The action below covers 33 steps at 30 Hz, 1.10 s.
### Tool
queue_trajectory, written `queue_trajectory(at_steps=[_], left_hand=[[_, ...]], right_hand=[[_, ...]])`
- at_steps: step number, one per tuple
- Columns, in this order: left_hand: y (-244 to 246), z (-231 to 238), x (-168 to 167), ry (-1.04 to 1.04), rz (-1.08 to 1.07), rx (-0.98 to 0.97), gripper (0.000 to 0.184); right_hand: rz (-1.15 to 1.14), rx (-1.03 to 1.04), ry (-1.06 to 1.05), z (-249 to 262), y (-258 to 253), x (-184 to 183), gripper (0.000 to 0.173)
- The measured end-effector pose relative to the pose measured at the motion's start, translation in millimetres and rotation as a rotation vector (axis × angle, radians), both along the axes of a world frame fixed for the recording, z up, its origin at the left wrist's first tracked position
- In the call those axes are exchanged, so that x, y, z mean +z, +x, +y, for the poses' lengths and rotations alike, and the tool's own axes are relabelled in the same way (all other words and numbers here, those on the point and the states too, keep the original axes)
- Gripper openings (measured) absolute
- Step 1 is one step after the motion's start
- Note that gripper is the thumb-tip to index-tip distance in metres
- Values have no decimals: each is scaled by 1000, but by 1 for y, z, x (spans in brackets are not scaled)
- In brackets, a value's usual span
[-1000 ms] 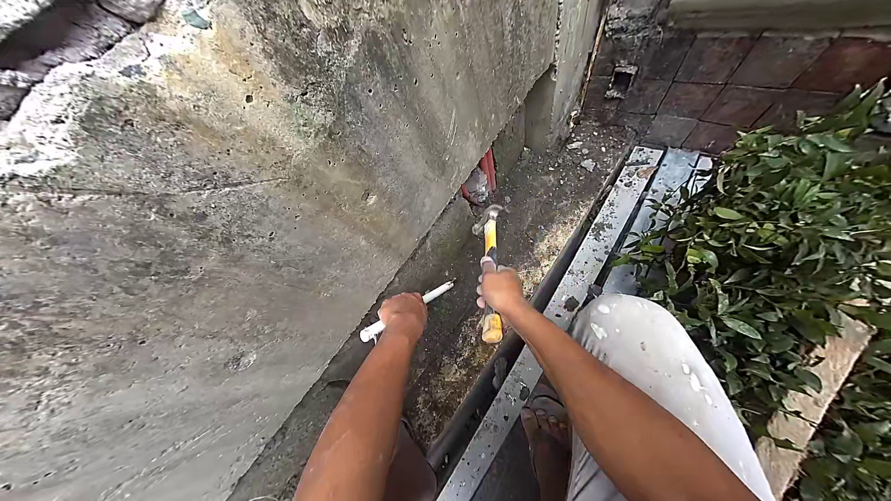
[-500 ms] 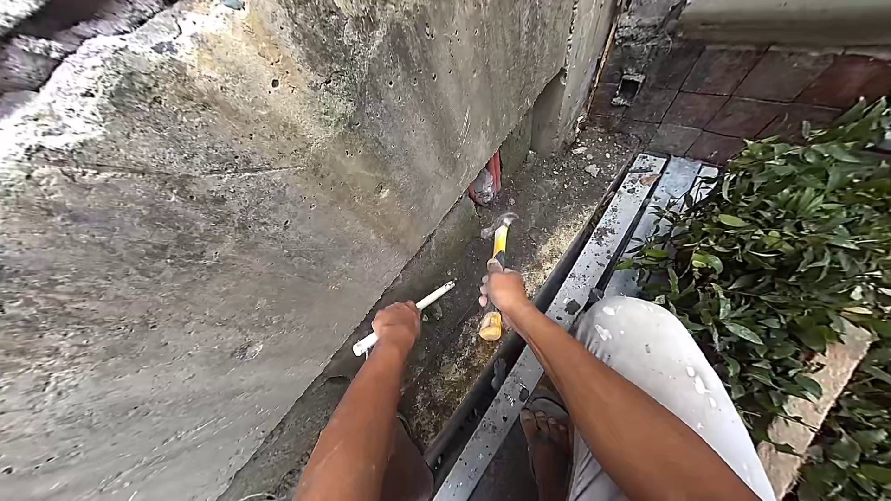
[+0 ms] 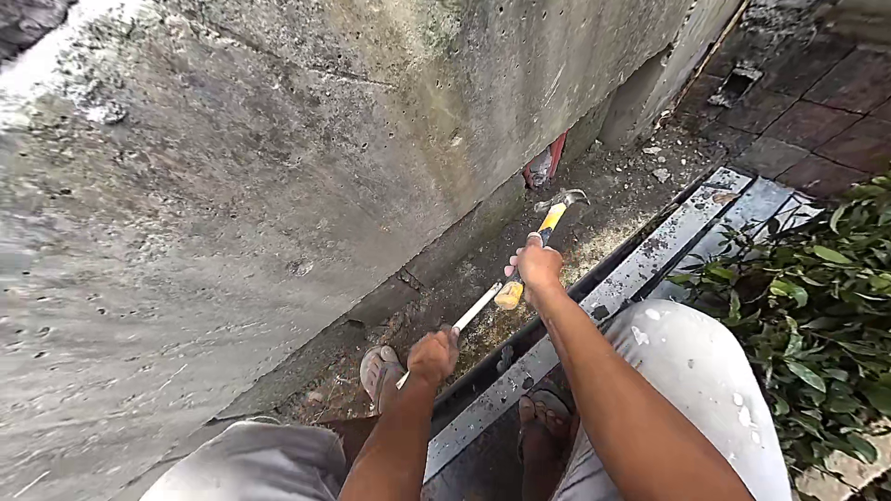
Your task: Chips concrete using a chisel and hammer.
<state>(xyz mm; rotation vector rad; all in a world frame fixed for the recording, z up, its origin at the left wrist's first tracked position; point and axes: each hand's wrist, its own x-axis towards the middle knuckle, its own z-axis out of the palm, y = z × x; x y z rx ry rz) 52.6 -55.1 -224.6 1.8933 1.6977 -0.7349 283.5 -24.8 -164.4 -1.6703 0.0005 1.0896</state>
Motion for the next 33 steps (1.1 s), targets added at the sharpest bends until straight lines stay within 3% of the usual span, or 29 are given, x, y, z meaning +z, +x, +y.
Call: queue_trajectory(at_steps=[6, 11, 16, 20, 25, 28, 31, 33], left_hand=[[13, 41, 12, 63, -123, 140, 60], [23, 77, 31, 74, 31, 0, 59], [53, 83, 55, 161, 203, -186, 52], [82, 80, 69, 177, 269, -223, 41], [98, 82, 77, 151, 323, -280, 25], [103, 91, 82, 155, 337, -273, 30], [105, 95, 80, 160, 344, -291, 35], [105, 93, 79, 164, 346, -297, 34]], right_hand=[[5, 78, -27, -15, 3, 4, 57], [11, 83, -24, -20, 5, 12, 54], [-100, 81, -41, -23, 1, 14, 60], [-129, 27, -33, -19, -10, -8, 60], [126, 424, -193, -33, -14, -48, 44], [143, 265, -137, -30, 2, -27, 45], [-64, 41, -45, -23, 20, -13, 60], [-208, -118, 15, -13, 27, -17, 59]])
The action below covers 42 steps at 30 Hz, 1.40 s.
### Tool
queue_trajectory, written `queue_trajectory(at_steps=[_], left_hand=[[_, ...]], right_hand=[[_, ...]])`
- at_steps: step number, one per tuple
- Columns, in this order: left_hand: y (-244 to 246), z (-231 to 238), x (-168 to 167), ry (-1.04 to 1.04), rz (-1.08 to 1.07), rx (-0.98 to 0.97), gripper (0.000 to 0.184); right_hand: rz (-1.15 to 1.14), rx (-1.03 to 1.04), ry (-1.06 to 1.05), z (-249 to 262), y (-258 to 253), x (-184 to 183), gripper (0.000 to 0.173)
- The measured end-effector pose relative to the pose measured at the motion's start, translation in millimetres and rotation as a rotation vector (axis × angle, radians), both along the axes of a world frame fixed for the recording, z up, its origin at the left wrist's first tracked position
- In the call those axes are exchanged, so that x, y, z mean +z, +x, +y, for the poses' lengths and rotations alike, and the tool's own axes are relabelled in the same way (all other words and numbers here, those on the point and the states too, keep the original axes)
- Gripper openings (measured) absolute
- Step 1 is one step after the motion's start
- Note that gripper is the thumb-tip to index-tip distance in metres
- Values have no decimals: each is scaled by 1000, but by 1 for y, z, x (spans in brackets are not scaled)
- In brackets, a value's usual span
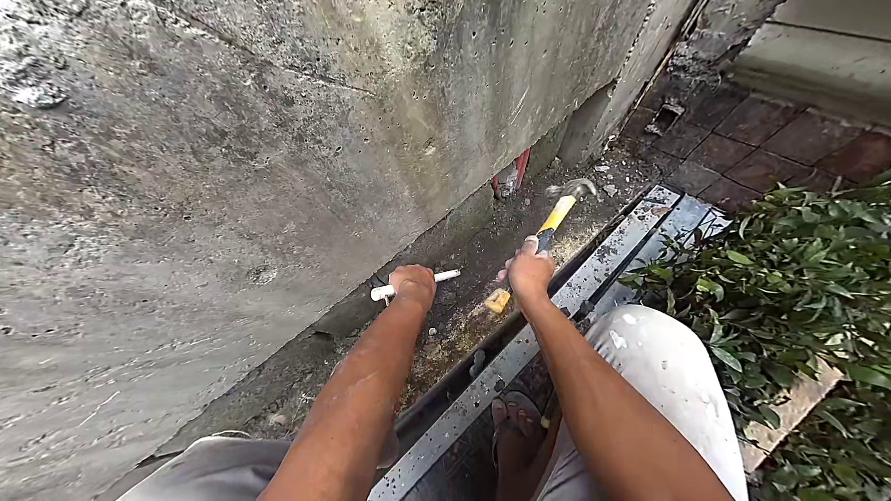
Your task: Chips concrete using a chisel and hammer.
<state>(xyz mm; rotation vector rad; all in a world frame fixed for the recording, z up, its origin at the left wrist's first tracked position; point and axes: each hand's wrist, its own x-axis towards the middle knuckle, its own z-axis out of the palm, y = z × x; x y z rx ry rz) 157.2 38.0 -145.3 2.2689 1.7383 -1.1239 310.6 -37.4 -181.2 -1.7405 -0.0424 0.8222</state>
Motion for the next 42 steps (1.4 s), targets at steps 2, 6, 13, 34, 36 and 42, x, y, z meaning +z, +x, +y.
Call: queue_trajectory(at_steps=[2, 6, 13, 34, 36, 42], left_hand=[[-1, -3, 0, 3, -8, 9, 36], [-2, -7, 0, -11, 28, -25, 31], [8, -3, 2, -17, 74, -51, 29], [-120, -72, -55, -159, -417, 498, 65], [-124, -77, -57, -198, -515, 549, 68], [-99, -66, -3, -192, -898, 511, 67]], right_hand=[[-58, -37, -29, 4, -11, -10, 59], [267, 581, -306, -14, -33, -41, 48], [213, 247, -70, 0, -1, 5, 55], [377, 152, -9, 12, -16, 21, 38], [374, 176, -40, 11, -22, 11, 37], [158, 263, -125, 5, -56, 7, 42]])
